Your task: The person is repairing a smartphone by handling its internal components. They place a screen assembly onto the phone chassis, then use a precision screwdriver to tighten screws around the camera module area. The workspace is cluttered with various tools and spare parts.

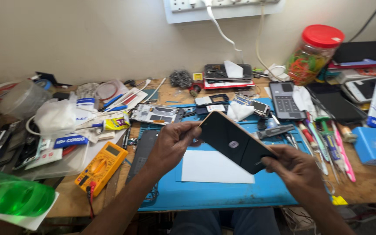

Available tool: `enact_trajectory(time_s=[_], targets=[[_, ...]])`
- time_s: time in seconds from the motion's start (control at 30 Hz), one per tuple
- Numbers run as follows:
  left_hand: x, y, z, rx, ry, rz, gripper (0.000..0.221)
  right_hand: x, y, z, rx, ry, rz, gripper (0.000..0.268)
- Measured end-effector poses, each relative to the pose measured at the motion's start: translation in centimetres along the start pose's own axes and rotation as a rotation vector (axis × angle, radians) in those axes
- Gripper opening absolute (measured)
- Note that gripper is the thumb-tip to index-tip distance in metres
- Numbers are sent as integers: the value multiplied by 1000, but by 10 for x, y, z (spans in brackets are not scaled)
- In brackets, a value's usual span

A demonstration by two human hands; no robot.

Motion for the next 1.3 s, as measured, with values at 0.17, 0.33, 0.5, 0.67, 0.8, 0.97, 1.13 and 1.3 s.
enact_trajectory(time_s=[0.17,0.33,0.5,0.67,0.8,0.97,1.13,1.3], targets=[[-27,30,45,320,-117,182,35,-29,6,-63,-493,568,264,24],[-72,14,34,651,-284,122,38,-46,-23,-66,-711,1009,134,28],[-86,-6,0,847,-213,-23,45,-44,-37,-42,-822,1052,7,39],[-96,-22,-28,987,-213,-225,59,-50,-40,-16,-940,927,-163,58],[-101,-26,-44,1063,-177,-303,64,-48,-42,-13,-970,877,-211,66],[-101,-39,-38,1104,-265,-333,72,-42,-52,-46,-830,871,-130,47],[-94,-52,-35,1049,-311,-394,76,-39,-88,-65,-827,912,-243,63],[-92,-54,-43,1081,-351,-426,79,-43,-96,-50,-870,908,-285,77]])
Point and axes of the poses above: each hand's wrist, its own x-axis towards the middle knuckle, its own y-axis out of the back of the hand, z = x × y, the point moved 7 cm from there along x, towards the middle knuckle, and after that the axes turned 4 degrees about -x, right-handed, at the moved point
